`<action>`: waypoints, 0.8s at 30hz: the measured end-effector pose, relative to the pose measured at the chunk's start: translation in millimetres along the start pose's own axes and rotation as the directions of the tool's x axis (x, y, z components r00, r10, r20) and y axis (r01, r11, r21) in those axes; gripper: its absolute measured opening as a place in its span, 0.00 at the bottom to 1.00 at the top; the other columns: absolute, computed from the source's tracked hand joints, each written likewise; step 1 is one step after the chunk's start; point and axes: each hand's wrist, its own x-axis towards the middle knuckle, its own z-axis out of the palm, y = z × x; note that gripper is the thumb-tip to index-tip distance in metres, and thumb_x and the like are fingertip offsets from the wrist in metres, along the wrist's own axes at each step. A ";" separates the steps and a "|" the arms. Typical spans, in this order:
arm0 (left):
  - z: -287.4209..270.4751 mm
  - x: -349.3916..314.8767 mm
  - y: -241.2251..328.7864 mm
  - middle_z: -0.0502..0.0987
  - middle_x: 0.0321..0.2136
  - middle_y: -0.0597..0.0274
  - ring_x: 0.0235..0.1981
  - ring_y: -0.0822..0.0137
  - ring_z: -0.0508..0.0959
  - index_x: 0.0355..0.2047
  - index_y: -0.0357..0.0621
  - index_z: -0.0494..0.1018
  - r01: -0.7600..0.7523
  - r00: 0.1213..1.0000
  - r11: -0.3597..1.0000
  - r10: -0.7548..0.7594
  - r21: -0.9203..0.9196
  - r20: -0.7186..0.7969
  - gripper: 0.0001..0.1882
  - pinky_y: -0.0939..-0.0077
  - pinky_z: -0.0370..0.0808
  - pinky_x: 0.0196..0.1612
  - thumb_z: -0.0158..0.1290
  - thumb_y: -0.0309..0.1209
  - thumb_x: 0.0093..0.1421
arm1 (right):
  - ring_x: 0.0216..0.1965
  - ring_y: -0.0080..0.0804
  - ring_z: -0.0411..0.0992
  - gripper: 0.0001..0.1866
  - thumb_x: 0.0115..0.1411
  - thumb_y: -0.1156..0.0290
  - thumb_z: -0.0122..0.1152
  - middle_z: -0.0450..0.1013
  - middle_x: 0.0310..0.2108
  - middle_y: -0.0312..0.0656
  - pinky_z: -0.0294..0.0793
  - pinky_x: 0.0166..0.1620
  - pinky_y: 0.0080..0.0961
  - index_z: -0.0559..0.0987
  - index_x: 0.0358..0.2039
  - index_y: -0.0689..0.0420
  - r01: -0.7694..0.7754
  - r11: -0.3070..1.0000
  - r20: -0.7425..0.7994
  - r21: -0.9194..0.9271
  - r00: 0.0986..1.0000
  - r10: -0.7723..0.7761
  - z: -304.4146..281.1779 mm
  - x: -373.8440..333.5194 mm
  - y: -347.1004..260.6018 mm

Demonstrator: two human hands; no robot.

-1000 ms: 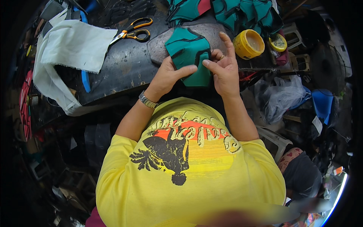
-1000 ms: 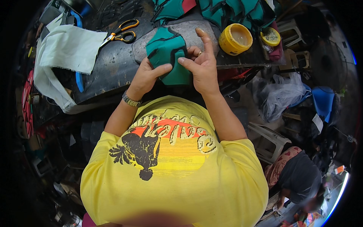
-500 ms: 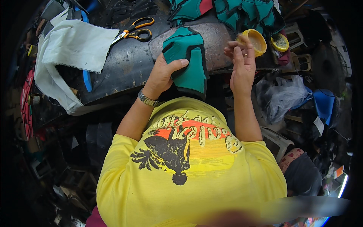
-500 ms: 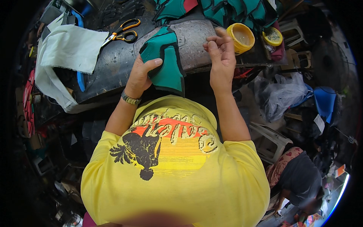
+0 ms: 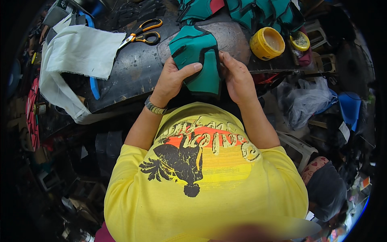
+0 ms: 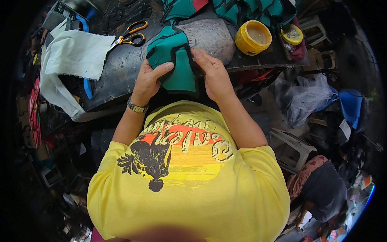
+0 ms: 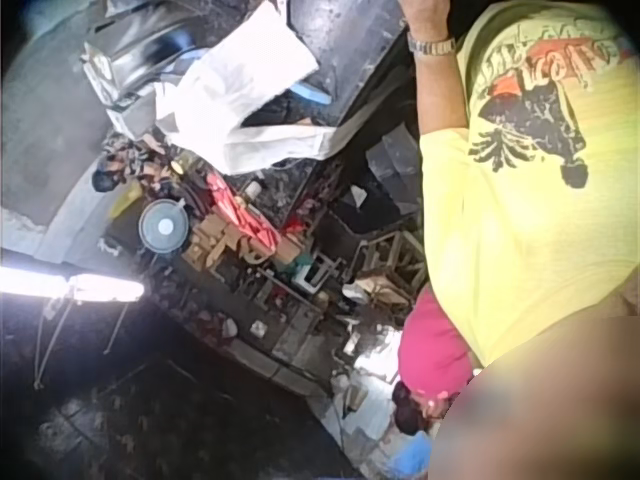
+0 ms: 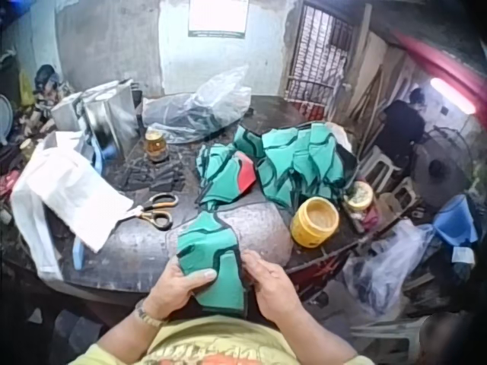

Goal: The person handles several green and pink face masks on a cluttered workbench, picking them up one at a time, turning them over, and examining the edges and seams. The person places each mask back on the table after inspection.

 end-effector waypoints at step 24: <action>14.7 1.1 -24.3 0.76 0.49 0.67 0.49 0.77 0.72 0.58 0.37 0.69 -0.204 0.979 0.969 0.201 0.136 0.034 0.19 0.78 0.70 0.54 0.52 0.32 0.70 | 0.65 0.52 0.56 0.33 0.64 0.44 0.54 0.62 0.62 0.48 0.47 0.64 0.63 0.70 0.65 0.48 0.293 -0.139 0.321 -0.946 0.779 -0.539 14.4 -5.3 -0.9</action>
